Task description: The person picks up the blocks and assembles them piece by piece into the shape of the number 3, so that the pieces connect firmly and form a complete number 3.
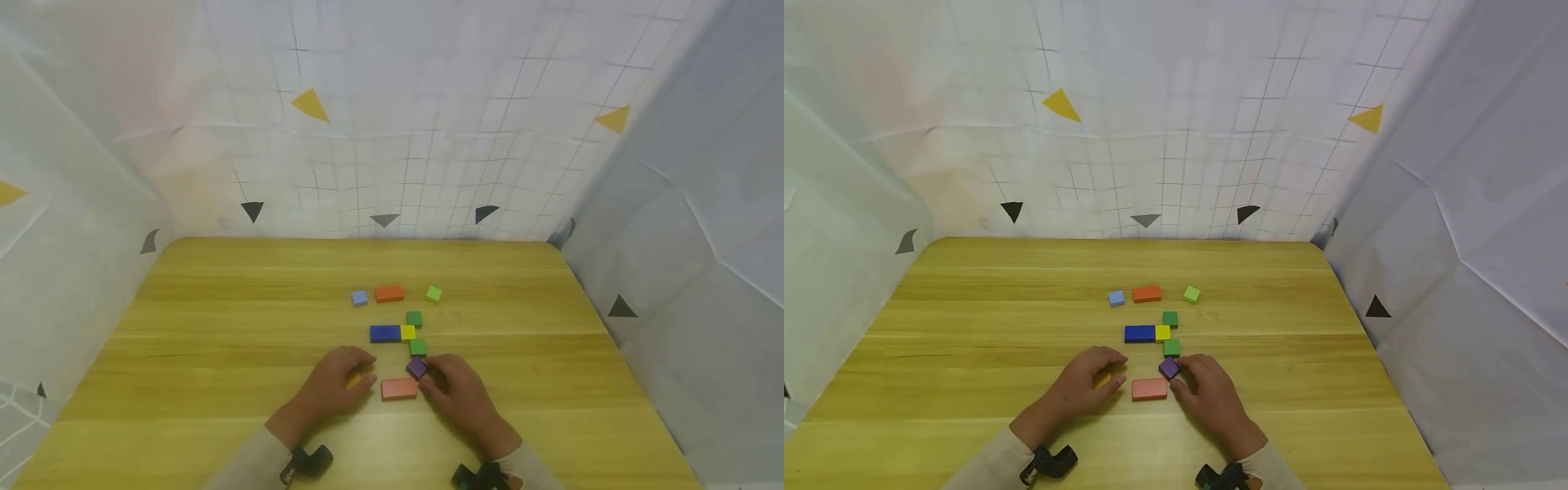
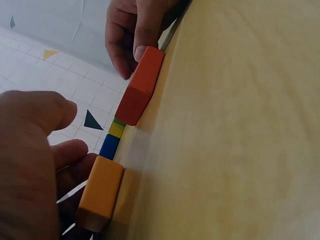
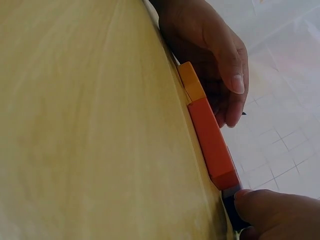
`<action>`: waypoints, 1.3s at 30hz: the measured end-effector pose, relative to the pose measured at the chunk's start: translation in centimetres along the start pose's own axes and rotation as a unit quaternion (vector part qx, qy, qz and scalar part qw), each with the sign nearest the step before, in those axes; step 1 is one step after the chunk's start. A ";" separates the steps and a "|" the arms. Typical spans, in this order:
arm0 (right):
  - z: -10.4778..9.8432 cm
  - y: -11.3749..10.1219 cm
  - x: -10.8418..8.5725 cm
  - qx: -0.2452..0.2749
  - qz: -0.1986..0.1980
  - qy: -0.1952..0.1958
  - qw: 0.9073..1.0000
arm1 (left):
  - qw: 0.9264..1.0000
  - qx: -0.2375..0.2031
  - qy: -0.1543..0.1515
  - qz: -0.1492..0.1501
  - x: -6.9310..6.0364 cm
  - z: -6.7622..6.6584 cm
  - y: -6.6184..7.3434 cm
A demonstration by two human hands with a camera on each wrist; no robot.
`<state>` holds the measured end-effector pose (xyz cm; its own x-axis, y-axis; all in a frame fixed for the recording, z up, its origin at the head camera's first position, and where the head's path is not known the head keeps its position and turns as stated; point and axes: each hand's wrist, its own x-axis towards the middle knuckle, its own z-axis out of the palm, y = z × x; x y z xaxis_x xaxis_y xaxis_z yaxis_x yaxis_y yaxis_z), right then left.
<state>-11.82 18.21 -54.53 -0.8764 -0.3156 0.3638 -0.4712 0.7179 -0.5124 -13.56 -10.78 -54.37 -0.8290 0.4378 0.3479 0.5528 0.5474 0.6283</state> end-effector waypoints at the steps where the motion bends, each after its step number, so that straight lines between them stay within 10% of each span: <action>1: 0.0 0.0 0.0 0.001 0.001 0.001 1.000 | 1.000 0.002 0.000 0.009 0.0 0.0 0.1; 20: 0.0 -0.2 0.3 0.004 0.014 -0.003 1.000 | 0.987 0.085 0.013 0.133 0.5 1.1 0.4; 39: -0.1 -0.2 0.3 0.005 -0.006 0.005 1.000 | 0.983 0.110 -0.022 0.143 0.6 1.3 1.6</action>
<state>-11.94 18.06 -54.23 -0.8691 -0.3180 0.3788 -0.4835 0.7078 -0.5151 -13.02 -8.73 -54.06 -0.6349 0.6243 0.4552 0.7720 0.5363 0.3412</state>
